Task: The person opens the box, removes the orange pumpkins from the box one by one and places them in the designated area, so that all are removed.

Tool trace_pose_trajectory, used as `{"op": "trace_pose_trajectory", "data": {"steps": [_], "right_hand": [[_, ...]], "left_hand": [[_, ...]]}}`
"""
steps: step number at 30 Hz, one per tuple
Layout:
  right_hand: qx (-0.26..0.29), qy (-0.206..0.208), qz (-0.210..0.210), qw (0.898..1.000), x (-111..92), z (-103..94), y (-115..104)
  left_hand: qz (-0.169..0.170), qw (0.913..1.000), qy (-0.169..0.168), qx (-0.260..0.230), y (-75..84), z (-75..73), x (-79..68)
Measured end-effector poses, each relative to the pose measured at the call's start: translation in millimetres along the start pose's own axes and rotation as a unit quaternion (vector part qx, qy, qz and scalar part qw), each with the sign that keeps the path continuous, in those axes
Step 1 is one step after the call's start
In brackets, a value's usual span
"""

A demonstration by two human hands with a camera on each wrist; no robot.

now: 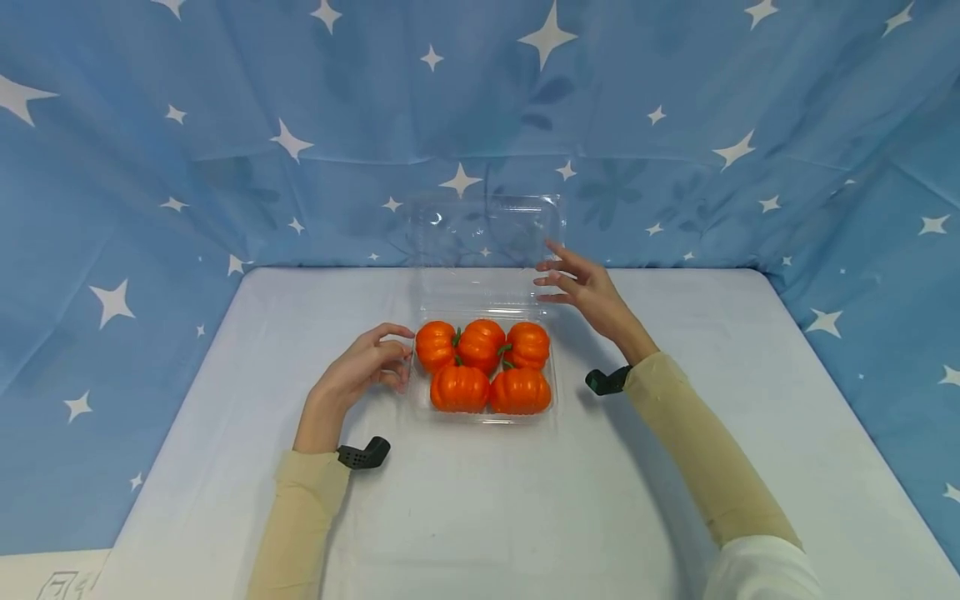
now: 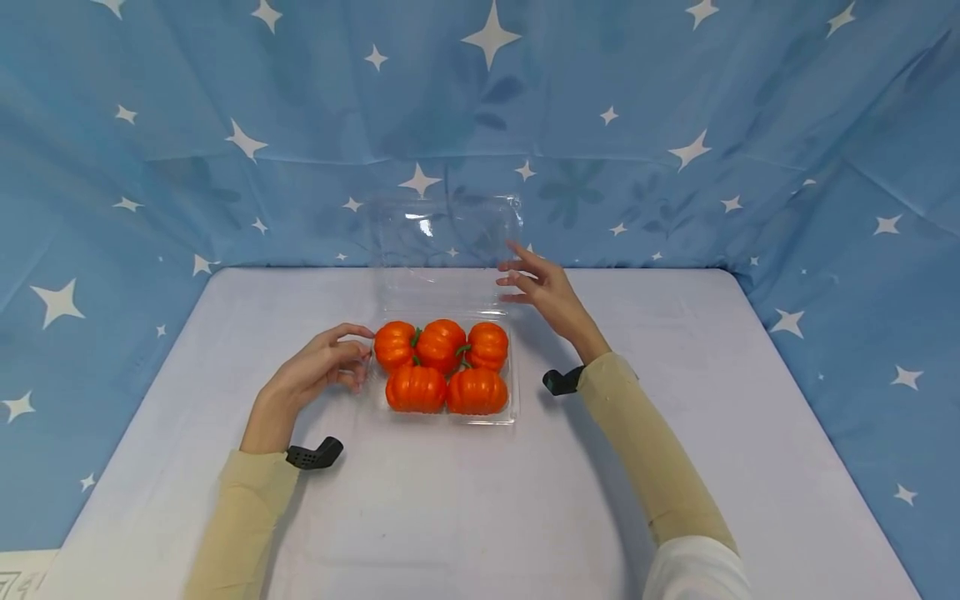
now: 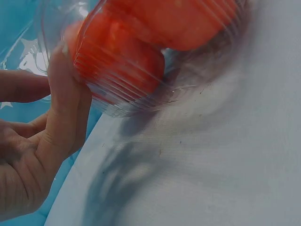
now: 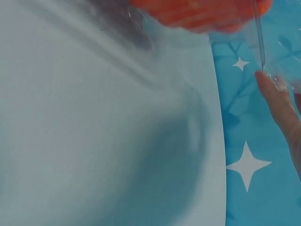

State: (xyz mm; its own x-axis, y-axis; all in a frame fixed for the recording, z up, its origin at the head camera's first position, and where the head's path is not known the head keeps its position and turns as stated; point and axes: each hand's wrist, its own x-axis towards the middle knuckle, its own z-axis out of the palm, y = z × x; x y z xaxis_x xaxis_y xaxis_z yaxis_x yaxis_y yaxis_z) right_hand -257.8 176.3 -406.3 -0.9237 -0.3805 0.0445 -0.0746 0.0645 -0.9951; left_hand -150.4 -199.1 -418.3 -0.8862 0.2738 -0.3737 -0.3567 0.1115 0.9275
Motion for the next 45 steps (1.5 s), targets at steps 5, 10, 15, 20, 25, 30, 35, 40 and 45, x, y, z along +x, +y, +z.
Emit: {"op": "trace_pose_trajectory", "data": {"steps": [5, 10, 15, 20, 25, 30, 35, 40, 45], "right_hand": [[-0.054, -0.008, 0.021, 0.998, -5, -3.8, 3], [-0.081, -0.017, 0.035, 0.996, -10, -6.5, 5], [-0.061, -0.035, 0.058, 0.996, -11, -6.7, 7], [-0.051, -0.039, 0.077, 0.995, -13, -5.5, 10], [-0.057, -0.048, 0.085, 0.994, -13, -0.8, 13], [-0.067, -0.042, 0.102, 0.992, -14, 0.8, 16], [-0.079, -0.056, 0.112, 0.989, -13, 1.1, 23], [-0.071, -0.07, 0.115, 0.988, -13, 2.3, 28], [-0.051, -0.069, 0.129, 0.988, -15, 2.6, 30]], "left_hand": [[0.0, 1.0, -0.003, 0.003, 0.2, 1.6, 0.9], [0.008, 0.9999, -0.008, 0.01, -0.1, 2.7, 1.6], [0.007, 0.9997, -0.008, 0.02, -0.6, 3.7, 1.8], [0.008, 0.9996, -0.011, 0.025, -0.6, 2.8, 0.7], [0.006, 0.9996, -0.011, 0.026, -1.3, 0.3, -0.9], [0.008, 0.9994, -0.017, 0.029, -0.3, 1.3, -1.6], [0.011, 0.9994, -0.022, 0.026, -0.3, 0.4, -3.9], [0.017, 0.9991, -0.025, 0.029, -0.3, -2.4, -5.0], [0.015, 0.999, -0.029, 0.03, -0.5, -3.1, -4.1]]}}
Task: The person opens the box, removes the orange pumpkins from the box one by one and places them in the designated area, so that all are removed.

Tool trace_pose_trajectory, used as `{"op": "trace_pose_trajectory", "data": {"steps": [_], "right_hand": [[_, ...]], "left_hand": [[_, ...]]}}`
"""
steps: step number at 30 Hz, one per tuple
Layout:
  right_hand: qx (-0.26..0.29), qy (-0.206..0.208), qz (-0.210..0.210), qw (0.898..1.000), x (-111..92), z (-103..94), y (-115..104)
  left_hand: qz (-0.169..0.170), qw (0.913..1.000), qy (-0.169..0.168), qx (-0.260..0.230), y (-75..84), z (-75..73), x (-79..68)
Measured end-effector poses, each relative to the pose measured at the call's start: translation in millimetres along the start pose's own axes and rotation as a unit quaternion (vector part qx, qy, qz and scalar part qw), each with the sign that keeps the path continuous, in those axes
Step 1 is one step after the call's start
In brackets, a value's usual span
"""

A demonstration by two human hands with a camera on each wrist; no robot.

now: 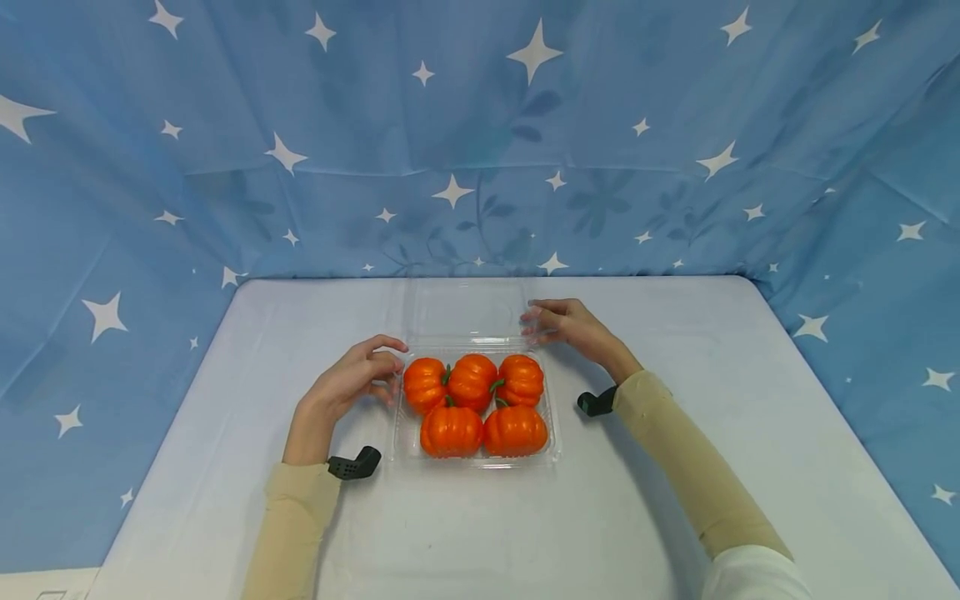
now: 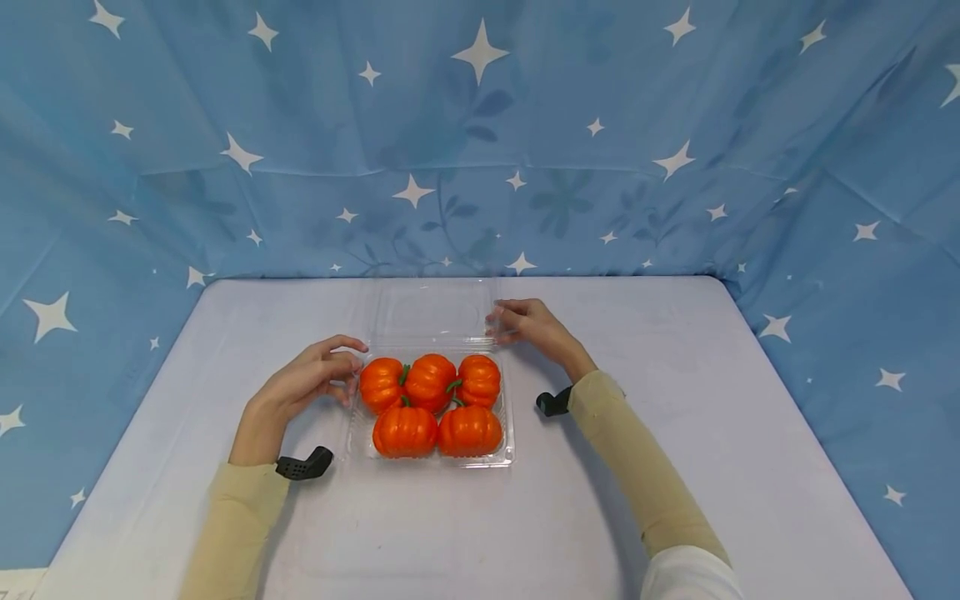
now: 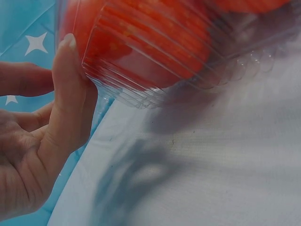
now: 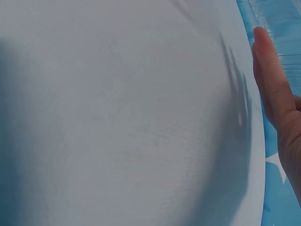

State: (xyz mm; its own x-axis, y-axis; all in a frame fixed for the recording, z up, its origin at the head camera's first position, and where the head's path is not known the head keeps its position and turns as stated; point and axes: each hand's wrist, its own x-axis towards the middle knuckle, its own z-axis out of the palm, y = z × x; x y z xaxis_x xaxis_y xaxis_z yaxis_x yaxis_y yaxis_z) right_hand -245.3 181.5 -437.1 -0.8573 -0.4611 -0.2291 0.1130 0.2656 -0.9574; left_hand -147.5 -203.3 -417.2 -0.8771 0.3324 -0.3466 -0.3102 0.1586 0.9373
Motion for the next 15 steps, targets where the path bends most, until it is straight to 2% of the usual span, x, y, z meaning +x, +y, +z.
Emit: {"op": "trace_pose_trajectory", "data": {"steps": [10, 15], "right_hand": [[-0.033, 0.009, 0.006, 0.999, -7, 2.0, 4], [-0.069, 0.037, 0.027, 0.997, -13, 0.3, -3]], "left_hand": [[0.0, 1.0, -0.004, 0.005, -2.8, 0.9, 0.5], [0.003, 1.0, -0.001, 0.002, -1.8, 0.6, -1.0]]}}
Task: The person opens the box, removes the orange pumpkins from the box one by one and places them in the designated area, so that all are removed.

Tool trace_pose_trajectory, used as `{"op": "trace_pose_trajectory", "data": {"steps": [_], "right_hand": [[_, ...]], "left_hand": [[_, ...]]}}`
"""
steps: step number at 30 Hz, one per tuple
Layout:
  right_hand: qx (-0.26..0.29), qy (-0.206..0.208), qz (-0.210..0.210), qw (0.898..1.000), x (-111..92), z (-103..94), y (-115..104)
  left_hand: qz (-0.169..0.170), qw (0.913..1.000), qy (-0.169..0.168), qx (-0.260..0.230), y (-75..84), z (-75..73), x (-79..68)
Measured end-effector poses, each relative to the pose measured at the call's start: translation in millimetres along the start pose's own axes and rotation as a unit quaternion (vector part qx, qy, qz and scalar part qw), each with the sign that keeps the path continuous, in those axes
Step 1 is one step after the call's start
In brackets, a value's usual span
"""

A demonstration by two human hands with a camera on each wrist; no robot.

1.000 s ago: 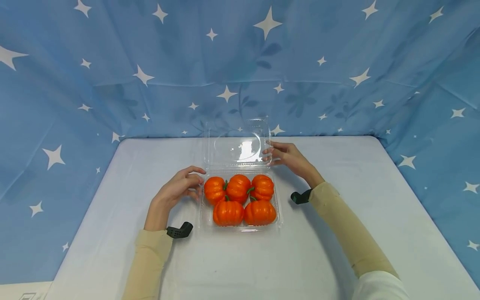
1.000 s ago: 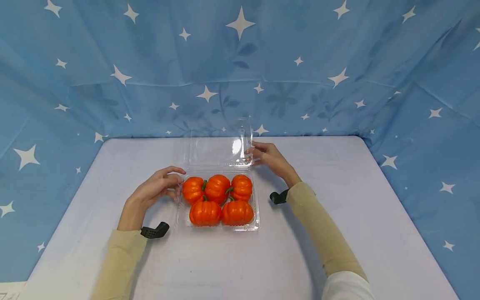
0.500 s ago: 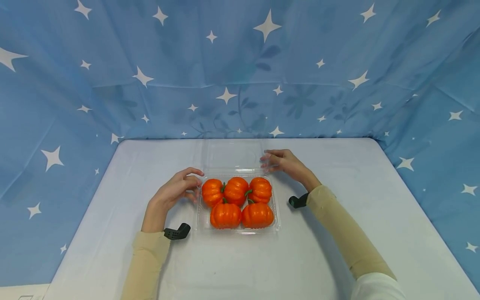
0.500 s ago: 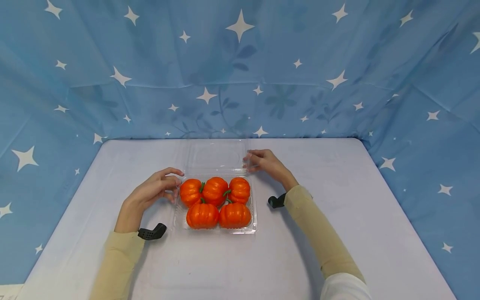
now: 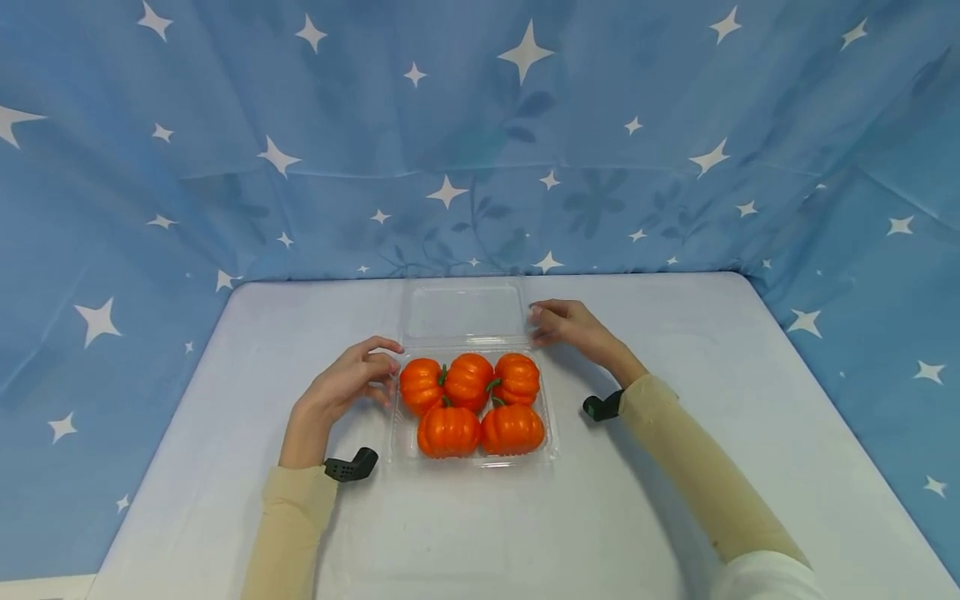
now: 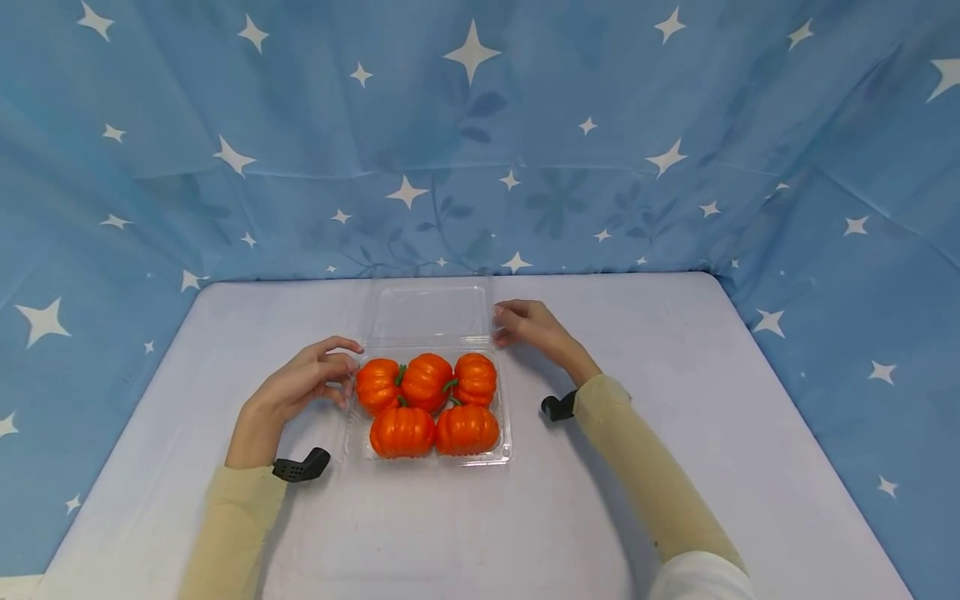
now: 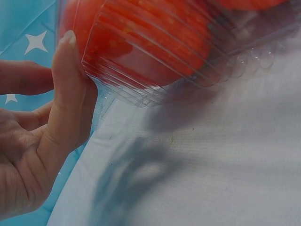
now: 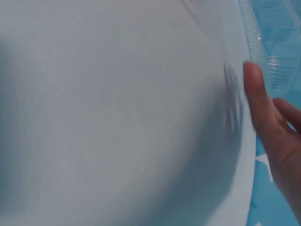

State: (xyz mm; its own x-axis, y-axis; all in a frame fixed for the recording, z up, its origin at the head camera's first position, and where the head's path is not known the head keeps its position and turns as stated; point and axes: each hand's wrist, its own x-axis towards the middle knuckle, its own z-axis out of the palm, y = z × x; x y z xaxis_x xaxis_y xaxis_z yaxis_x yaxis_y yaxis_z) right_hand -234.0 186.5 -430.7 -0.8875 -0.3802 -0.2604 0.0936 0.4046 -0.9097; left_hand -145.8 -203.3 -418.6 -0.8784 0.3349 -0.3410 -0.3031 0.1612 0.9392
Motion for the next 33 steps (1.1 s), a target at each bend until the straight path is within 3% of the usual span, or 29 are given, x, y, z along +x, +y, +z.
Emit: {"op": "trace_pose_trajectory", "data": {"steps": [4, 13, 33], "right_hand": [[-0.053, 0.026, 0.013, 0.998, -9, -1.9, -7], [-0.178, 0.057, -0.033, 0.982, -34, -1.3, -19], [-0.191, -0.014, -0.142, 0.971, -77, 10.4, -41]], "left_hand": [[-0.002, 1.0, 0.002, 0.005, 0.3, 0.3, -0.5], [-0.001, 0.9999, 0.0, 0.013, 0.8, -1.7, 0.7], [-0.004, 0.9999, 0.003, 0.012, 0.1, 0.0, 2.9]]}}
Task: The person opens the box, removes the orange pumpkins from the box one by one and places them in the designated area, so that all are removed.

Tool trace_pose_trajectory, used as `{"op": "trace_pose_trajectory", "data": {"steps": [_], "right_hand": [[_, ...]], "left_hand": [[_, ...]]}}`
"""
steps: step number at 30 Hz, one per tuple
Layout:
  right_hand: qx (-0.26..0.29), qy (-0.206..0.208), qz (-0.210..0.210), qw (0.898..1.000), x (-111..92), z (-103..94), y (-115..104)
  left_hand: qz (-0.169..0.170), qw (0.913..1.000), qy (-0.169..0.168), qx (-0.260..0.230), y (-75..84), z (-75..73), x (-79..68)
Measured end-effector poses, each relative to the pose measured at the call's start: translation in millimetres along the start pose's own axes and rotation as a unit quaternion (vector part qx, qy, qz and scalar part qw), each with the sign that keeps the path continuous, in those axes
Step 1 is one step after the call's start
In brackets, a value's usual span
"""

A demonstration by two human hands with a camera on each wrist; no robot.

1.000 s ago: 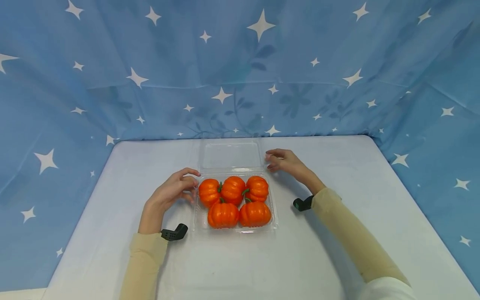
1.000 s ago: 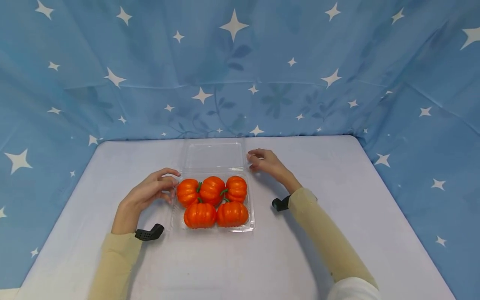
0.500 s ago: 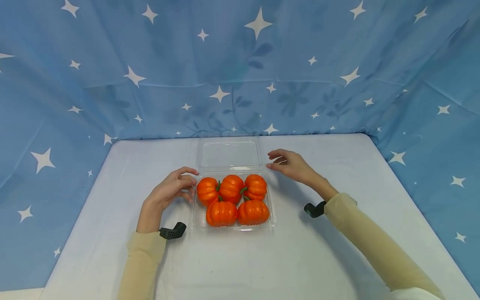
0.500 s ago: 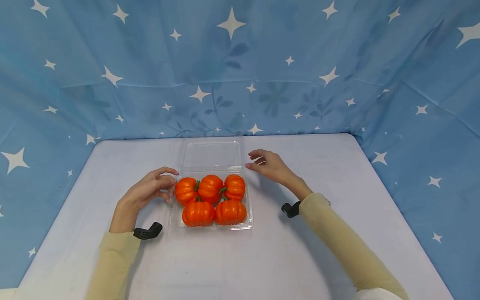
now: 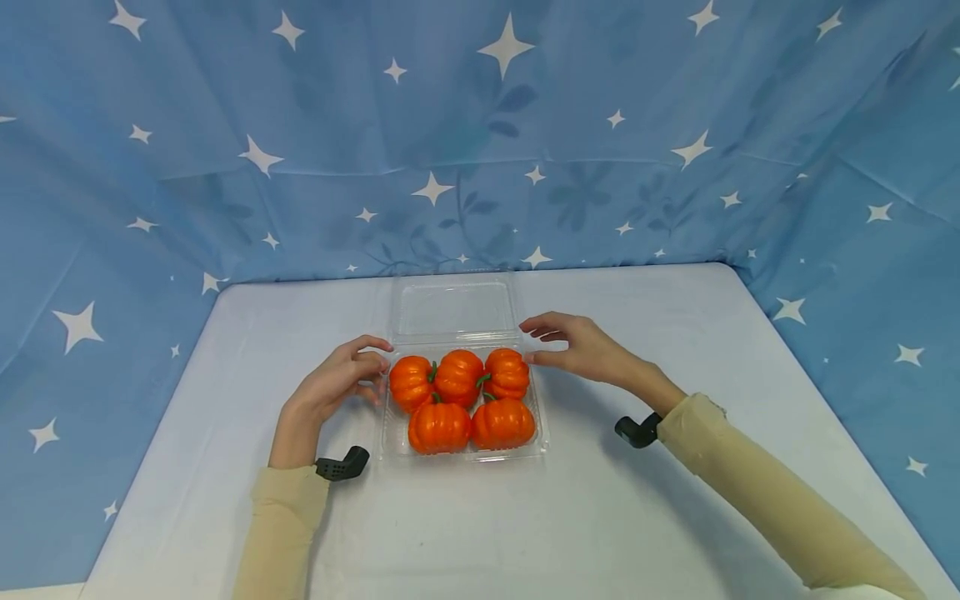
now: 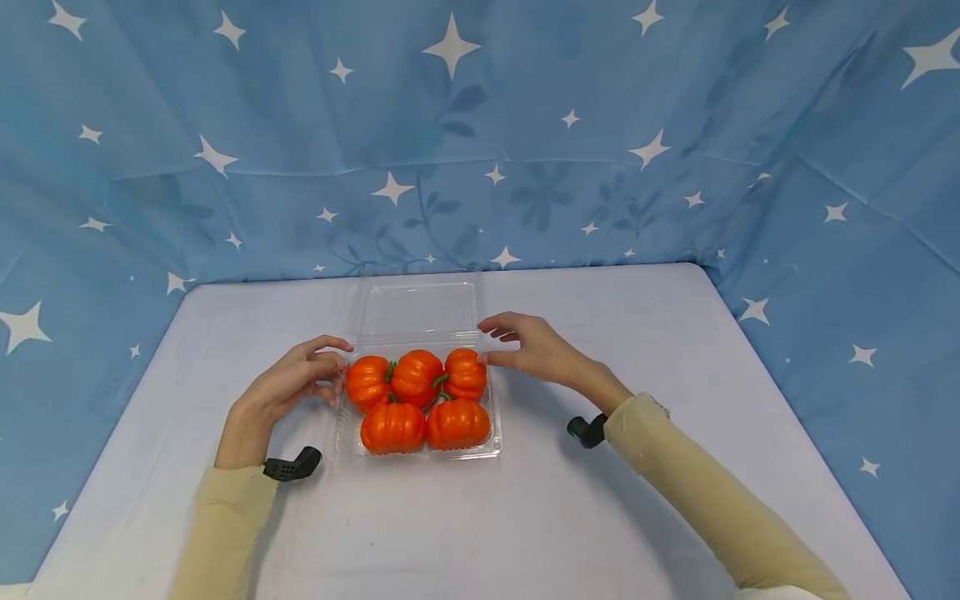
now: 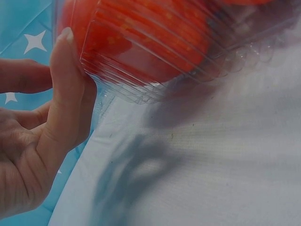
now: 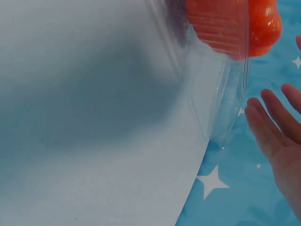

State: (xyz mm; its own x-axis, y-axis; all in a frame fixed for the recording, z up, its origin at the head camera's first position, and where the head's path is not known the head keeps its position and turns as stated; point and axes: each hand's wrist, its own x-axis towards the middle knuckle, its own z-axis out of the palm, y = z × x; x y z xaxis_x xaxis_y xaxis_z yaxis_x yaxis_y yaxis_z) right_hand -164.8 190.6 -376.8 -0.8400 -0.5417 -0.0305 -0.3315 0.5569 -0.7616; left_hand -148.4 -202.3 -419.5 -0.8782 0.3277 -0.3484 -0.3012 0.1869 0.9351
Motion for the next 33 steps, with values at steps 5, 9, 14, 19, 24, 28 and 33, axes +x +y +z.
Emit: {"op": "trace_pose_trajectory", "data": {"steps": [5, 9, 14, 19, 24, 28, 33], "right_hand": [[-0.001, -0.024, -0.013, 1.0, -2, 3.4, -8], [-0.005, -0.042, -0.021, 0.999, -2, 8.1, -14], [-0.016, -0.053, -0.038, 0.998, -1, 13.3, -19], [-0.034, -0.064, -0.05, 0.996, 1, 16.7, -20], [-0.072, -0.071, -0.065, 0.993, 4, 20.4, -19], [-0.104, -0.076, -0.059, 0.99, 5, 23.0, -24], [-0.138, -0.092, -0.056, 0.985, 7, 26.9, -27]], "left_hand": [[0.002, 1.0, -0.001, -0.001, 0.7, 0.1, -0.7], [0.0, 1.0, 0.001, 0.002, 1.1, 0.1, -1.2], [0.0, 1.0, 0.003, 0.003, 0.4, 0.3, -1.0], [-0.001, 1.0, 0.004, 0.006, -0.2, 0.8, -0.8], [-0.001, 1.0, 0.003, 0.005, 0.5, 1.2, -1.0], [0.002, 1.0, 0.003, 0.006, 1.0, 1.4, -1.5], [0.003, 1.0, 0.003, 0.007, 1.8, 1.9, -2.7]]}}
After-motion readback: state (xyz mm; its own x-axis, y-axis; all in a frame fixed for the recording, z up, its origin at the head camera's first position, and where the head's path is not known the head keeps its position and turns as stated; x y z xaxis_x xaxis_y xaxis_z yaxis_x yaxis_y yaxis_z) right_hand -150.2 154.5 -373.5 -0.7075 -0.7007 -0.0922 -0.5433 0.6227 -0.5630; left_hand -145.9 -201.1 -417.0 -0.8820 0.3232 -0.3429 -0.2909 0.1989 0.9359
